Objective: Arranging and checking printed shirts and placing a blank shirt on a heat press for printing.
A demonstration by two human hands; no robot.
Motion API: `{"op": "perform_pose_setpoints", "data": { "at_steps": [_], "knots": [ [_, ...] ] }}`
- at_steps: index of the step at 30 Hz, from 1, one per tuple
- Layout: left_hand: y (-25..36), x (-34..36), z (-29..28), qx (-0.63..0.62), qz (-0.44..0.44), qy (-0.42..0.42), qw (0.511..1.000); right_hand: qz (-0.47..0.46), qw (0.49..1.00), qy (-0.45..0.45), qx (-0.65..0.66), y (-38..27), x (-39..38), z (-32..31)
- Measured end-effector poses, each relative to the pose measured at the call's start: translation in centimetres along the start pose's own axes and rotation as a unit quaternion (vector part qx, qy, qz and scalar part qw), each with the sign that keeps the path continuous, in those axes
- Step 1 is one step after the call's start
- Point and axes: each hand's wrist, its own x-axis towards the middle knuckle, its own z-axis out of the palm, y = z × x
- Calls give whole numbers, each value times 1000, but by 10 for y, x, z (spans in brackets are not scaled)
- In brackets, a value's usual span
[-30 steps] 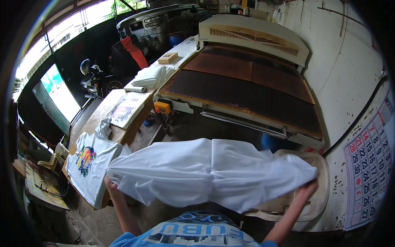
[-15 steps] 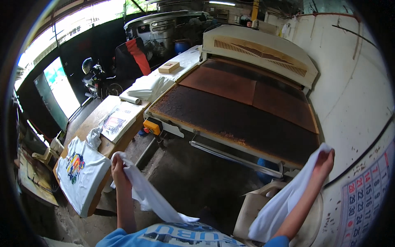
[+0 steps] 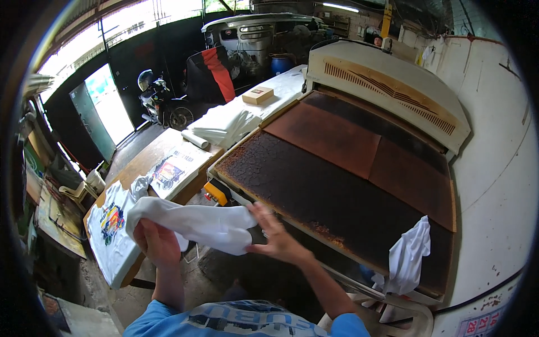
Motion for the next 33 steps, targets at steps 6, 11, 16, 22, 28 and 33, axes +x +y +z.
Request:
{"op": "perform_pose_setpoints", "data": {
  "at_steps": [6, 11, 16, 22, 28, 33],
  "knots": [
    [-43, 60, -47, 31, 108, -29, 993, 23, 991, -49, 119, 12, 47, 0],
    [-115, 152, -75, -52, 15, -20, 998, 140, 988, -40, 58, -1, 77, -60],
    [-239, 250, -12, 223, -10, -258, 940, 133, 961, 232, -70, 47, 128, -117],
    [-362, 222, -38, 345, 13, -390, 854, 209, 711, 432, -514, 170, 78, -148],
    [-394, 130, -161, 461, -192, -343, 796, 509, 804, 308, -14, 148, 21, -32],
    [-381, 78, -154, 495, -217, -385, 748, 573, 717, 281, 281, 145, 29, 60]
  ]
}}
